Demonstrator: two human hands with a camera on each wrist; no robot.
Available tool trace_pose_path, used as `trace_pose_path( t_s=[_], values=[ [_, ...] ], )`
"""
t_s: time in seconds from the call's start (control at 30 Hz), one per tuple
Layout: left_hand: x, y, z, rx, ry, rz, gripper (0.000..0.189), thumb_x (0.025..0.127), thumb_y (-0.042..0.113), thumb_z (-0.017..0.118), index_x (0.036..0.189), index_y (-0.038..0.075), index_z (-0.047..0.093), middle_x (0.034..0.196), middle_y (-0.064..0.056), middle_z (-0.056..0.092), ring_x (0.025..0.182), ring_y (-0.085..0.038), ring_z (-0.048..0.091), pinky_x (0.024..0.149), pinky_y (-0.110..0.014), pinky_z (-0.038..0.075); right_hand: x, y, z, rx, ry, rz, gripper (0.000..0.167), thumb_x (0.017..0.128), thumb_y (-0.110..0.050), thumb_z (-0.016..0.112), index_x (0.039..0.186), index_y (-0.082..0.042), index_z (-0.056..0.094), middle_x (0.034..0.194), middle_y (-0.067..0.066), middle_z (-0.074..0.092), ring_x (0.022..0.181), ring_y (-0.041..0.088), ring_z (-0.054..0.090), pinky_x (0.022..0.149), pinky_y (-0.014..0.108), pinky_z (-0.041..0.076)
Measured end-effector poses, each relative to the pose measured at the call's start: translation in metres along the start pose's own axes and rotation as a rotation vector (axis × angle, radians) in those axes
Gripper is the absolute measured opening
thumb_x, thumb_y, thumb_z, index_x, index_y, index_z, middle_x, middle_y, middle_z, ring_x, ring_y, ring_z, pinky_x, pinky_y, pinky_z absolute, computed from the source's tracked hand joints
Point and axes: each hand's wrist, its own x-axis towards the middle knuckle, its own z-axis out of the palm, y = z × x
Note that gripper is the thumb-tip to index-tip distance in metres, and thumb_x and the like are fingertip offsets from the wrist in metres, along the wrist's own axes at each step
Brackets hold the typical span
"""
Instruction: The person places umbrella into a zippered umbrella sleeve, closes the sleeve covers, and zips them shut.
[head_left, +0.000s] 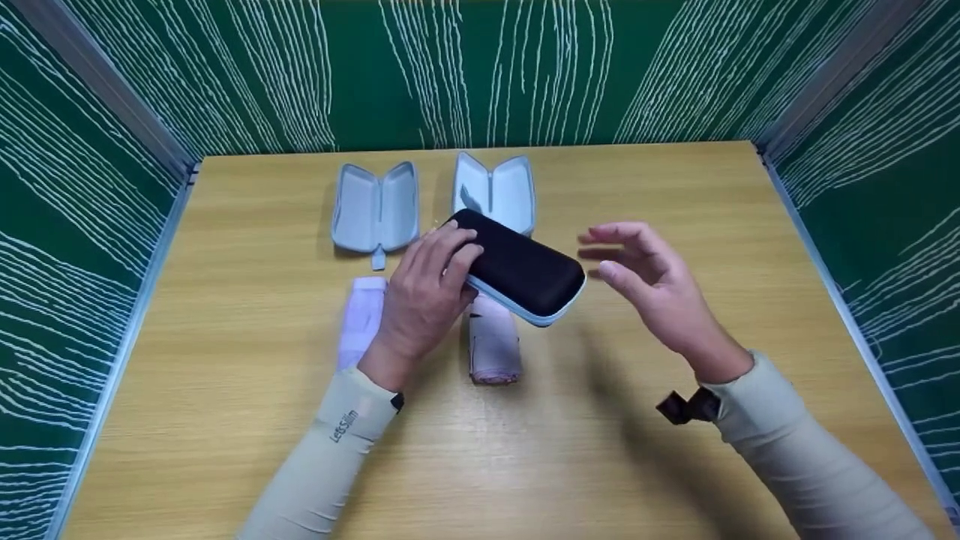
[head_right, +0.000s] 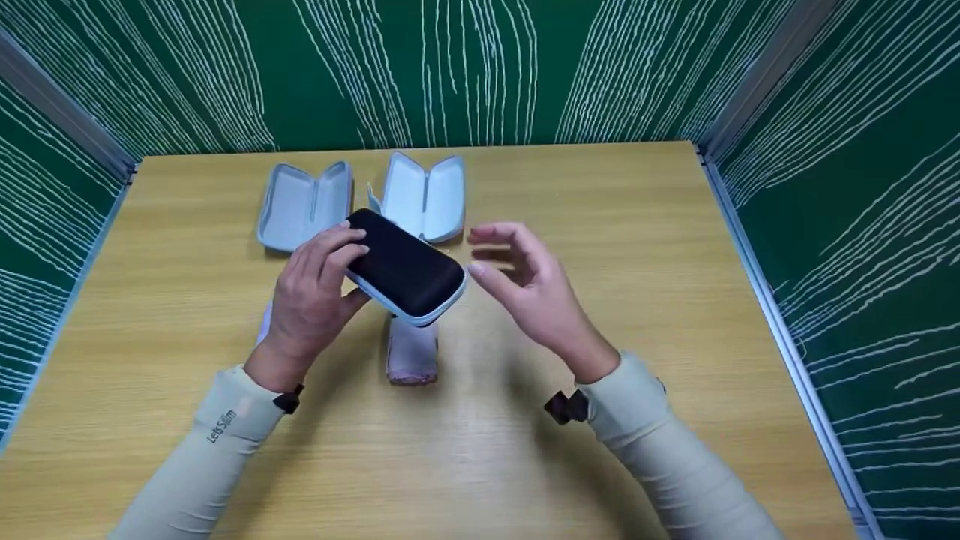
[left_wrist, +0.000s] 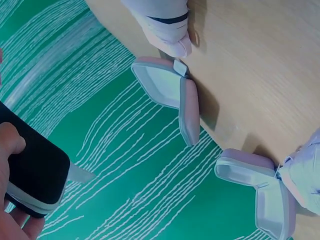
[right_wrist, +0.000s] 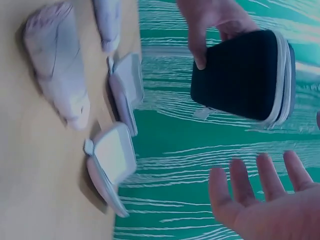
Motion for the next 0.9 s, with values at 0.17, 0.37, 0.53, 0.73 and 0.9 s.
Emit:
trace_pose_path(
  t_s=[0.17,0.37,0.53,0.73,0.9],
  values=[
    [-0.002,-0.003,0.000,-0.029,-0.002,0.011,0.052,0.084,0.007,0.085,0.124,0.005,0.051,0.130,-0.015,0.062,0.127,-0.032,0.060,0.111,-0.043,0.044,0.000,0.008,-0.001,0.145,-0.073,0.125,0.033,0.105,-0.004,0.055,0.138,0.003,0.053,0.139,0.021,0.057,0.127,0.041,0.056,0.096,0.043,0.055],
    [-0.004,-0.007,-0.001,-0.130,-0.025,0.017,0.056,0.083,0.006,0.086,0.124,0.004,0.047,0.132,-0.015,0.059,0.130,-0.032,0.058,0.113,-0.044,0.041,0.000,0.014,0.001,0.335,-0.172,0.142,0.031,0.101,0.007,0.054,0.132,0.003,0.055,0.132,0.023,0.056,0.119,0.037,0.062,0.093,0.043,0.057],
    [-0.005,-0.009,-0.001,-0.213,-0.042,0.016,0.060,0.080,0.000,0.087,0.122,0.002,0.044,0.132,-0.017,0.058,0.129,-0.032,0.057,0.115,-0.042,0.039,-0.001,0.017,0.007,0.398,-0.249,0.143,0.027,0.096,0.011,0.063,0.122,0.003,0.061,0.119,0.016,0.062,0.101,0.024,0.069,0.089,0.037,0.059],
    [-0.007,-0.011,-0.001,-0.240,-0.052,0.026,0.060,0.080,-0.002,0.086,0.122,0.001,0.044,0.132,-0.017,0.058,0.128,-0.033,0.058,0.115,-0.043,0.039,-0.002,0.020,0.014,0.409,-0.294,0.176,0.010,0.095,0.006,0.068,0.103,0.000,0.066,0.095,0.008,0.070,0.082,0.016,0.068,0.079,0.029,0.058],
    [-0.009,-0.014,-0.003,-0.261,-0.067,0.019,0.059,0.082,0.000,0.086,0.124,0.002,0.044,0.133,-0.016,0.057,0.130,-0.034,0.057,0.116,-0.043,0.038,-0.002,0.022,0.016,0.461,-0.322,0.185,0.009,0.097,0.006,0.065,0.095,-0.003,0.064,0.088,0.004,0.067,0.078,0.014,0.064,0.074,0.025,0.055]
  ],
)
